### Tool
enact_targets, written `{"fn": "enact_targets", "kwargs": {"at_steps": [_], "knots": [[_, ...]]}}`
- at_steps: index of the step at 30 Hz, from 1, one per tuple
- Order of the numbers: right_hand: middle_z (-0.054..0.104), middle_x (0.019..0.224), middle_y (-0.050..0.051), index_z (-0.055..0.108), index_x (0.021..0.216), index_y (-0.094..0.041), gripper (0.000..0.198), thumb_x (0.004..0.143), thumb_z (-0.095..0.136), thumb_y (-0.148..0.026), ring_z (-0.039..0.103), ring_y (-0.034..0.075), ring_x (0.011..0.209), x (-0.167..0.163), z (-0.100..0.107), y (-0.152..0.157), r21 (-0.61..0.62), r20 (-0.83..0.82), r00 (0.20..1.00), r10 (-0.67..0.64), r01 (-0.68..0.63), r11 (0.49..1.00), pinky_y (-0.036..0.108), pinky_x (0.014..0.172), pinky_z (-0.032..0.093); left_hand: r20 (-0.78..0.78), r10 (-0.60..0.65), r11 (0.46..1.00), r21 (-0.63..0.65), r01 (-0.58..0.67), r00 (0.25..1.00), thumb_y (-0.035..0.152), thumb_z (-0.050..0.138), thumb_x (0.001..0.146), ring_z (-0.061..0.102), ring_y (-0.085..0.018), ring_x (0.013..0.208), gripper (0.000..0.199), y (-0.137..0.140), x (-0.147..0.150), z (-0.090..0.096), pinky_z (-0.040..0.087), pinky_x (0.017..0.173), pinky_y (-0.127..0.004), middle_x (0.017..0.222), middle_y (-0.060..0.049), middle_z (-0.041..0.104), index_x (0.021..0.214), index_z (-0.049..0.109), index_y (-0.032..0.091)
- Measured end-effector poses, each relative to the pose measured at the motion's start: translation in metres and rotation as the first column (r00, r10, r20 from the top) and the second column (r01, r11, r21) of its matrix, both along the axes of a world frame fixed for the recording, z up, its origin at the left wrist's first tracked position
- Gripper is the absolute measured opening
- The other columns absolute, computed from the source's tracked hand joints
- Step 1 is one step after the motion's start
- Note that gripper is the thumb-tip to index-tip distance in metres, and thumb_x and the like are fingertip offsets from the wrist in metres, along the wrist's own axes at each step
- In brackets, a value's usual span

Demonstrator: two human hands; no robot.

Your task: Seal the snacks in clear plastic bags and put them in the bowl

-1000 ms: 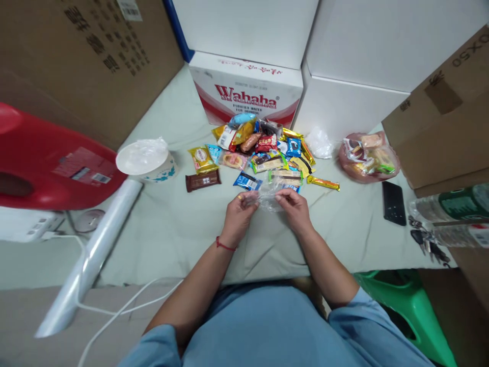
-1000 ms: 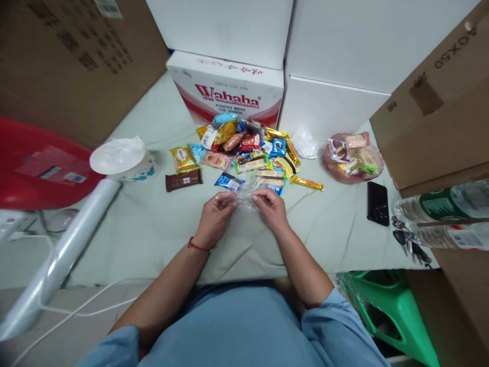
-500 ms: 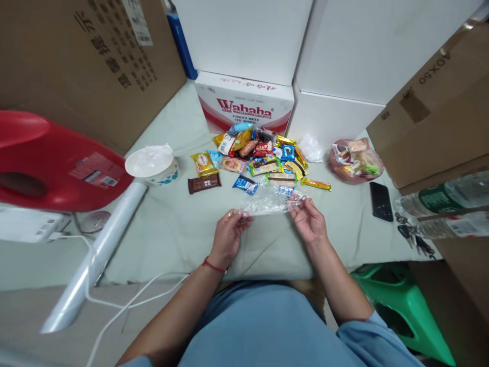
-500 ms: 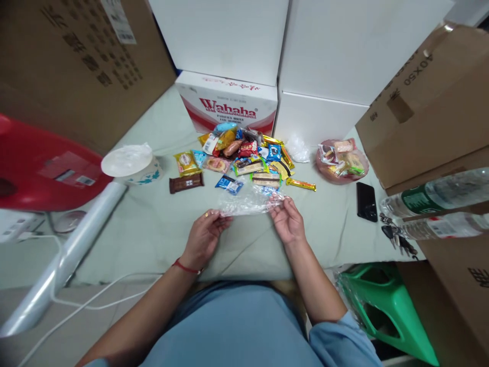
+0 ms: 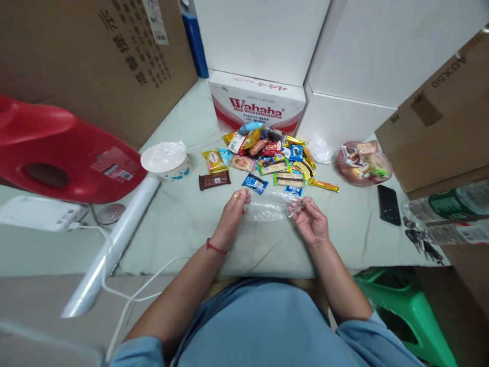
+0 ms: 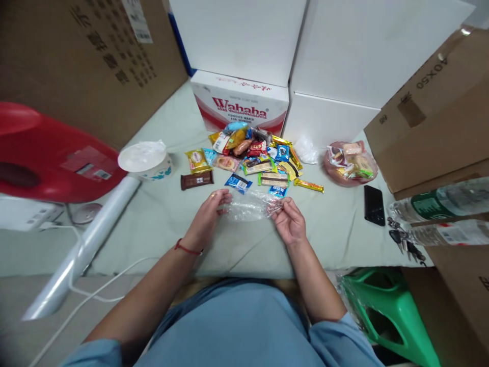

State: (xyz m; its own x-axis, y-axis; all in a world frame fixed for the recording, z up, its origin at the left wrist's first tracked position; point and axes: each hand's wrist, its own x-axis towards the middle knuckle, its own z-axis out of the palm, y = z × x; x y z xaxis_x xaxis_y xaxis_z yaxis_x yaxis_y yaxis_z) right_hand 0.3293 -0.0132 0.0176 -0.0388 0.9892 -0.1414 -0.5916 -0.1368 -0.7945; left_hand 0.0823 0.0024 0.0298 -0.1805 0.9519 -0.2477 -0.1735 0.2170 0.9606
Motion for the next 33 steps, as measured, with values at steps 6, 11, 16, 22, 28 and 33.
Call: {"fn": "enact_targets", "kwargs": {"at_steps": [6, 11, 16, 22, 28, 33], "knots": [[0.072, 0.094, 0.002, 0.062, 0.088, -0.027, 0.02, 0.085, 0.079, -0.039, 0.071, 0.021, 0.091, 0.002, 0.001, -0.002, -0.006, 0.013, 1.0, 0.002, -0.002, 1.0, 0.043, 0.094, 0.06, 0.152, -0.211, 0.976, -0.012, 0.215, 0.966, 0.045, 0.083, 0.074, 0.053, -0.012, 0.061, 0.033, 0.013, 0.015, 0.001, 0.037, 0.056, -0.026, 0.087, -0.005, 0.076, 0.094, 0.078, 0.019], [0.075, 0.106, 0.005, 0.071, 0.084, -0.026, 0.014, 0.079, 0.079, -0.036, 0.071, 0.025, 0.099, 0.011, 0.008, -0.007, 0.066, 0.182, 0.983, 0.013, -0.026, 0.997, 0.048, 0.102, 0.054, 0.157, -0.274, 0.962, 0.064, 0.267, 0.949, 0.047, 0.087, 0.07, 0.058, -0.013, 0.064, 0.032, 0.004, 0.018, 0.004, 0.044, 0.062, -0.027, 0.072, -0.003, 0.07, 0.074, 0.072, 0.019], [0.077, 0.117, 0.009, 0.08, 0.087, -0.025, 0.02, 0.087, 0.072, -0.044, 0.067, 0.032, 0.116, 0.027, 0.02, -0.007, 0.242, 0.605, 0.789, 0.103, -0.306, 0.921, 0.051, 0.11, 0.047, 0.166, -0.233, 0.971, -0.011, 0.238, 0.958, 0.062, 0.075, 0.08, 0.06, -0.012, 0.061, 0.044, 0.004, 0.022, 0.002, 0.041, 0.054, -0.026, 0.089, -0.006, 0.074, 0.085, 0.069, 0.019], [0.077, 0.122, 0.011, 0.08, 0.084, -0.024, 0.043, 0.099, 0.058, -0.059, 0.07, 0.031, 0.112, 0.025, 0.032, -0.006, 0.251, 0.786, 0.588, 0.194, -0.59, 0.768, 0.046, 0.101, 0.052, 0.051, -0.223, 0.971, -0.079, 0.226, 0.973, 0.052, 0.075, 0.078, 0.041, -0.008, 0.048, 0.035, 0.007, 0.033, -0.003, 0.031, 0.048, -0.025, 0.068, 0.001, 0.066, 0.075, 0.065, 0.019], [0.079, 0.108, 0.011, 0.077, 0.079, -0.023, 0.063, 0.104, 0.042, -0.07, 0.069, 0.03, 0.112, 0.023, 0.035, -0.01, 0.276, 0.757, 0.648, 0.087, -0.437, 0.856, 0.044, 0.107, 0.05, 0.046, -0.194, 0.981, 0.013, 0.194, 0.98, 0.05, 0.073, 0.078, 0.041, -0.007, 0.048, 0.032, -0.003, 0.034, 0.006, 0.032, 0.049, -0.024, 0.07, 0.001, 0.069, 0.077, 0.068, 0.018], [0.076, 0.104, 0.009, 0.071, 0.084, -0.023, 0.072, 0.102, 0.031, -0.08, 0.072, 0.024, 0.092, 0.018, 0.041, -0.002, 0.126, 0.73, 0.683, 0.02, -0.163, 0.979, 0.038, 0.086, 0.056, 0.058, -0.223, 0.97, 0.108, 0.216, 0.973, 0.051, 0.074, 0.082, 0.046, -0.007, 0.05, 0.034, -0.016, 0.038, 0.016, 0.038, 0.052, -0.024, 0.078, -0.003, 0.074, 0.082, 0.069, 0.018]]}}
